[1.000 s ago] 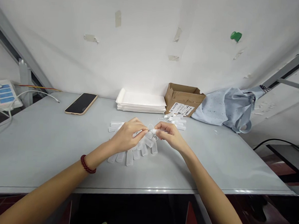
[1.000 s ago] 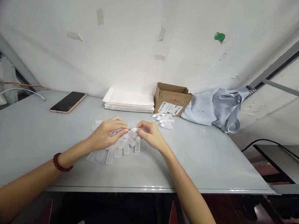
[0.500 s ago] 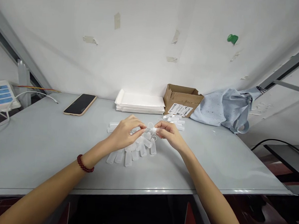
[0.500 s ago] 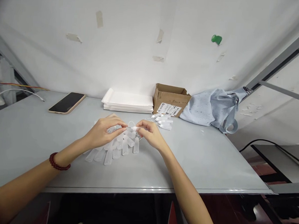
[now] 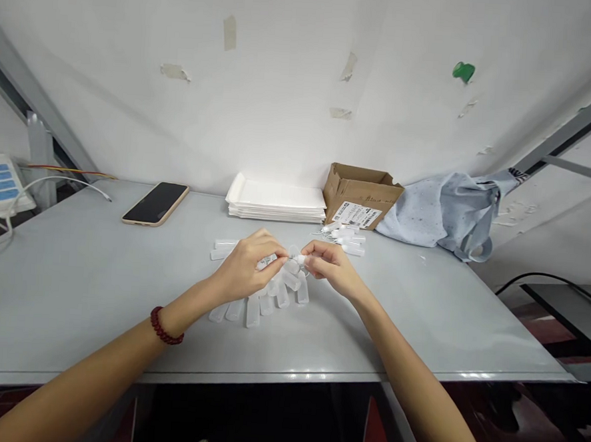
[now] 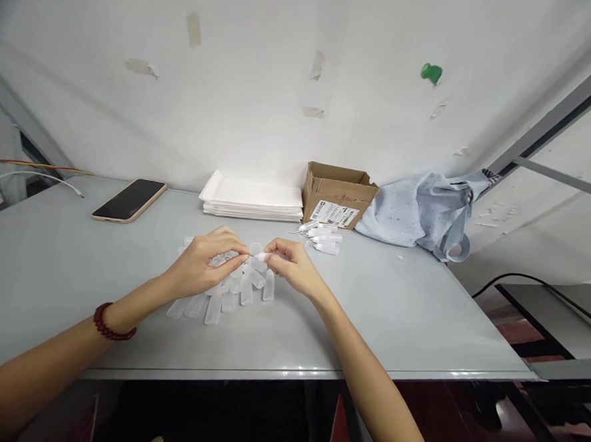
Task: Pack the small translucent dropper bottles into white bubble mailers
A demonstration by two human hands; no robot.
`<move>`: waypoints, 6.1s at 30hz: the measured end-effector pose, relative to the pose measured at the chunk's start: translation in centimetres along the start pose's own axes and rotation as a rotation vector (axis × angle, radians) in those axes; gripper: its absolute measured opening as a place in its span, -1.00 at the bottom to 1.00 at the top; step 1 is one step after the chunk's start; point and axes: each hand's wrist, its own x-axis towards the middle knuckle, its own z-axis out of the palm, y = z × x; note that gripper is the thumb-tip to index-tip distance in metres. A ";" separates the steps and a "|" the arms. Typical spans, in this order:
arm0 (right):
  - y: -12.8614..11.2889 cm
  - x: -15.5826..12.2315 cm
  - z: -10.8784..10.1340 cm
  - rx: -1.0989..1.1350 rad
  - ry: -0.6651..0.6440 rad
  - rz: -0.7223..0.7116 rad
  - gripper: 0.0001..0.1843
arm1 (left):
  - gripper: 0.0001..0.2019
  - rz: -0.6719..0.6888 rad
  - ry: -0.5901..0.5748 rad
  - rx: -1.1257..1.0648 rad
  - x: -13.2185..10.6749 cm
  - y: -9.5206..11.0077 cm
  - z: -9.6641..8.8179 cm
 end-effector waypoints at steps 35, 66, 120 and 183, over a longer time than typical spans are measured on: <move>0.5 0.1 0.3 0.078 -0.051 0.046 -0.86 | -0.88 0.023 -0.002 -0.028 -0.2 0.1 0.4; 3.1 0.6 -8.3 -1.151 0.265 0.316 -0.74 | -0.82 -0.660 -0.276 -0.337 1.4 -2.4 -3.3; 0.2 -0.2 -1.1 -0.025 -0.203 0.044 -0.86 | -0.80 -0.670 0.039 -0.699 1.2 -0.4 -1.7; -0.3 -0.4 -1.0 -0.110 0.003 -0.009 -0.71 | -0.85 -0.670 0.010 -0.597 1.0 0.2 -1.5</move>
